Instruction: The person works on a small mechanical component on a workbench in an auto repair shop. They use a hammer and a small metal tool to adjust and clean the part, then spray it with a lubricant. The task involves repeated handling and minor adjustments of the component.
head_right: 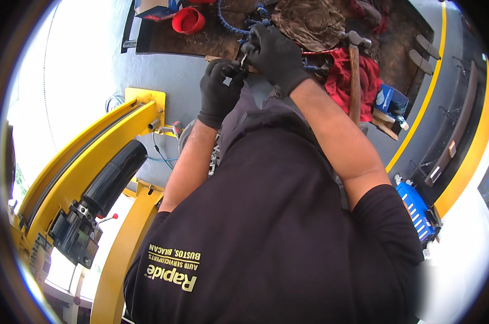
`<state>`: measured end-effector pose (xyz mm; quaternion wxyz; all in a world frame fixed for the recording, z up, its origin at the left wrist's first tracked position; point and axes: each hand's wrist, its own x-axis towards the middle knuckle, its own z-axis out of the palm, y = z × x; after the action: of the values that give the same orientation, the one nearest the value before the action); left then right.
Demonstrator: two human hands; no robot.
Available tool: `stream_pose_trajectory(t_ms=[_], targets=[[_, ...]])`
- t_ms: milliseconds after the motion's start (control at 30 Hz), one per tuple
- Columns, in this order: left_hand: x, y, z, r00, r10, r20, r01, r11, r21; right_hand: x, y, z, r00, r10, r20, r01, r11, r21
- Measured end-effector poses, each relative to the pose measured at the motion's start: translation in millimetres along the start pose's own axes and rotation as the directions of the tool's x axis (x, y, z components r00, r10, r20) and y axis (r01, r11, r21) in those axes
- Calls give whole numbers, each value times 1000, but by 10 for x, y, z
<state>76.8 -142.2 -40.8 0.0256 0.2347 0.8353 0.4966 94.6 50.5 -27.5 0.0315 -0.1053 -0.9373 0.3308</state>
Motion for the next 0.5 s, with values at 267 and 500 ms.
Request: stream_pose_trajectory(t_ms=[267,500], targets=[[-38,-53,-8,1000,3,-6,-3,1000,5,7,5,71,999,31,10,-31,999,-43],[0,-64,22,1000,-5,-19,5,999,-34,306,223,-100,994,44,-96,-40,998,43]])
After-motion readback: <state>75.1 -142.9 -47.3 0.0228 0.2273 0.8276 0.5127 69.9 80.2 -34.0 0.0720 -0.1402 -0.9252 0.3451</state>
